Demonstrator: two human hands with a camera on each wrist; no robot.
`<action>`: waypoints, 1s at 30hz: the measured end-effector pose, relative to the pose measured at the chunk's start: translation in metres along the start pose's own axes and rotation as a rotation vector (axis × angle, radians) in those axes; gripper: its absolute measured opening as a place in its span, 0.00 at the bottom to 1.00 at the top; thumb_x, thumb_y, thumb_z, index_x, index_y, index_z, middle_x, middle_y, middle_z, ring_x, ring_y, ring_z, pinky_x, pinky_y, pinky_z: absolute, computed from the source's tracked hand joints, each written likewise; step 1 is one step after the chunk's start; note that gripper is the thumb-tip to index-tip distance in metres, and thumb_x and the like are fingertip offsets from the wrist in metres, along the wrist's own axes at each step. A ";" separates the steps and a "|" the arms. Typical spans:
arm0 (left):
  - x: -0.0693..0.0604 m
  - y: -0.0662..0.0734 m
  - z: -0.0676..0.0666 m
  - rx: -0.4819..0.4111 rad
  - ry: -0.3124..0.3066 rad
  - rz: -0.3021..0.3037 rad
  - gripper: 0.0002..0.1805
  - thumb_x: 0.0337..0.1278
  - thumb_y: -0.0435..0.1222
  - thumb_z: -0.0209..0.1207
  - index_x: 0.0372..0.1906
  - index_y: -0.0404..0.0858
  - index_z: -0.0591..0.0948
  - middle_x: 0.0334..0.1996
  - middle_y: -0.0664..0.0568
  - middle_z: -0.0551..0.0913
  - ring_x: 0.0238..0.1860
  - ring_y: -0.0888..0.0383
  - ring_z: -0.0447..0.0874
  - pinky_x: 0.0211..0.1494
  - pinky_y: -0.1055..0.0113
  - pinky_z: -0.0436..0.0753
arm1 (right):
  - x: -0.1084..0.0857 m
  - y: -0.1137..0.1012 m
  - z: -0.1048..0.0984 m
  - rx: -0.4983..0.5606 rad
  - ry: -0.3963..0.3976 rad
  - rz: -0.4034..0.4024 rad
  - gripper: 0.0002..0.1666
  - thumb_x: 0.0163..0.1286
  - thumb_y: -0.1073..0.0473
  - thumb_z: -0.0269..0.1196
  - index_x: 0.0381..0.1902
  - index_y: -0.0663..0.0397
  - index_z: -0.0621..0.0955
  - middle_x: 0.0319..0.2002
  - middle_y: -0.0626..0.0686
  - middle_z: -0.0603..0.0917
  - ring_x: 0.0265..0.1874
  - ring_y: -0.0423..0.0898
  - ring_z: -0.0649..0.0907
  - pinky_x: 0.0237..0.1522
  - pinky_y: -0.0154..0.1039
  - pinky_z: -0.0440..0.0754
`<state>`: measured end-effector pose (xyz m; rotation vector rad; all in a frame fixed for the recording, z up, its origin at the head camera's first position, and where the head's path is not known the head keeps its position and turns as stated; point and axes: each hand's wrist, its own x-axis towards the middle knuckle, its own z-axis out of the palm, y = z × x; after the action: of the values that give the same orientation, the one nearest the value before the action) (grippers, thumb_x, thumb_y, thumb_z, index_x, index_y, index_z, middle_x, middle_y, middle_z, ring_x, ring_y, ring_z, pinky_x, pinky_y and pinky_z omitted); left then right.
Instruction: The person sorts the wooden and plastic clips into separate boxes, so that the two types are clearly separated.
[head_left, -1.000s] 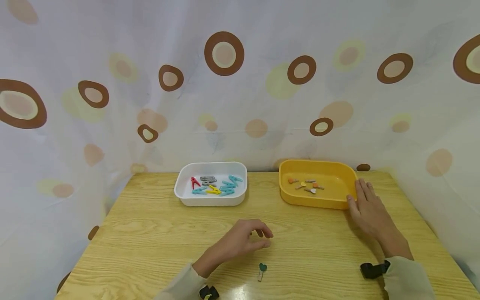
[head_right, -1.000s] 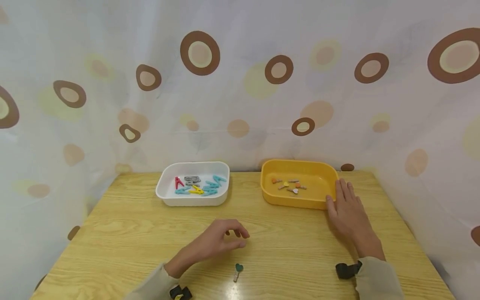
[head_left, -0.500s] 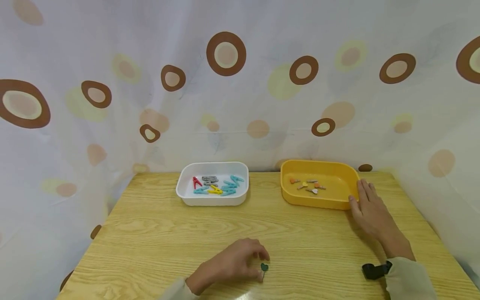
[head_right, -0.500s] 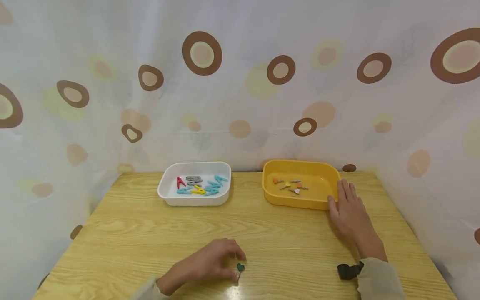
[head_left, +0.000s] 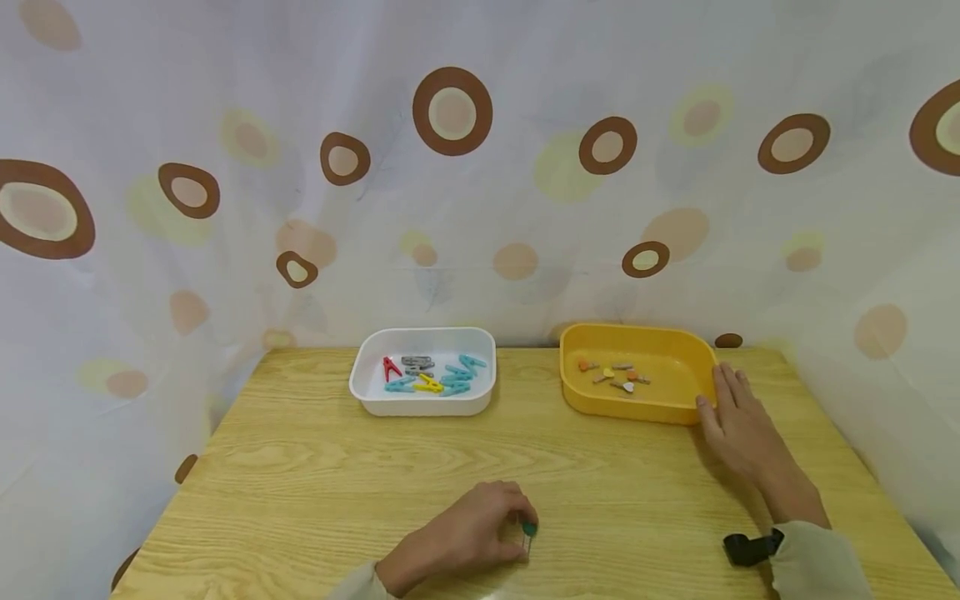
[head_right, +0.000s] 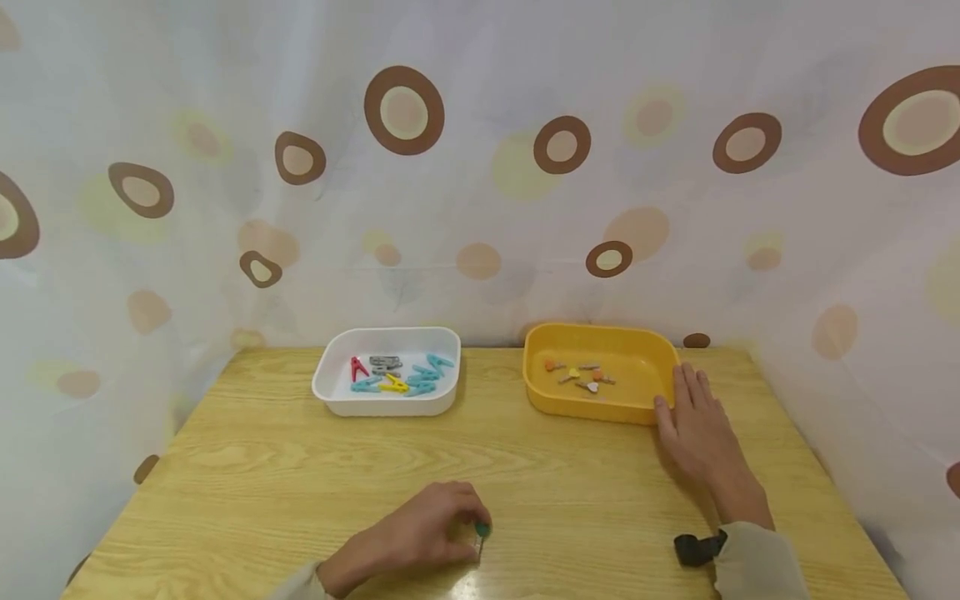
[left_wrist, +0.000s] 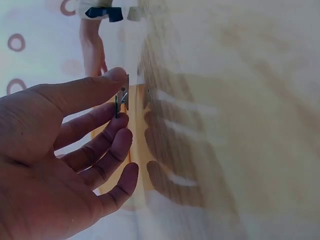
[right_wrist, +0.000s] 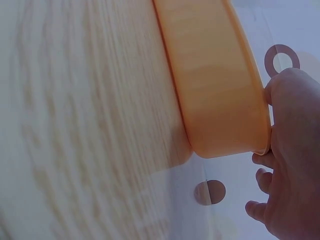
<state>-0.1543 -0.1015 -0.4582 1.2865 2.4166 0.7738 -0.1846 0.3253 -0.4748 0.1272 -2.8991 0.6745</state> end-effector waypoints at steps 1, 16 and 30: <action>0.002 -0.001 0.000 -0.003 0.013 -0.001 0.12 0.55 0.39 0.75 0.45 0.45 0.87 0.39 0.66 0.81 0.39 0.73 0.75 0.46 0.80 0.76 | 0.000 0.000 0.000 -0.002 0.002 0.001 0.41 0.86 0.48 0.37 0.79 0.74 0.43 0.79 0.75 0.42 0.78 0.72 0.42 0.71 0.74 0.45; 0.040 -0.007 -0.014 -0.110 0.194 -0.025 0.16 0.57 0.38 0.75 0.50 0.43 0.87 0.43 0.62 0.84 0.43 0.64 0.82 0.48 0.74 0.81 | -0.002 -0.002 0.000 -0.002 -0.011 0.018 0.41 0.86 0.47 0.37 0.80 0.72 0.42 0.79 0.73 0.41 0.78 0.72 0.41 0.72 0.73 0.44; 0.096 -0.002 -0.021 -0.104 0.290 0.005 0.16 0.61 0.39 0.72 0.53 0.42 0.87 0.46 0.59 0.84 0.44 0.62 0.83 0.44 0.77 0.78 | -0.005 -0.004 0.000 -0.004 0.007 0.019 0.41 0.86 0.47 0.38 0.80 0.73 0.43 0.80 0.73 0.42 0.78 0.72 0.43 0.72 0.73 0.45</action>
<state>-0.2190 -0.0290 -0.4429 1.2117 2.5518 1.1427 -0.1796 0.3220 -0.4736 0.0971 -2.8984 0.6708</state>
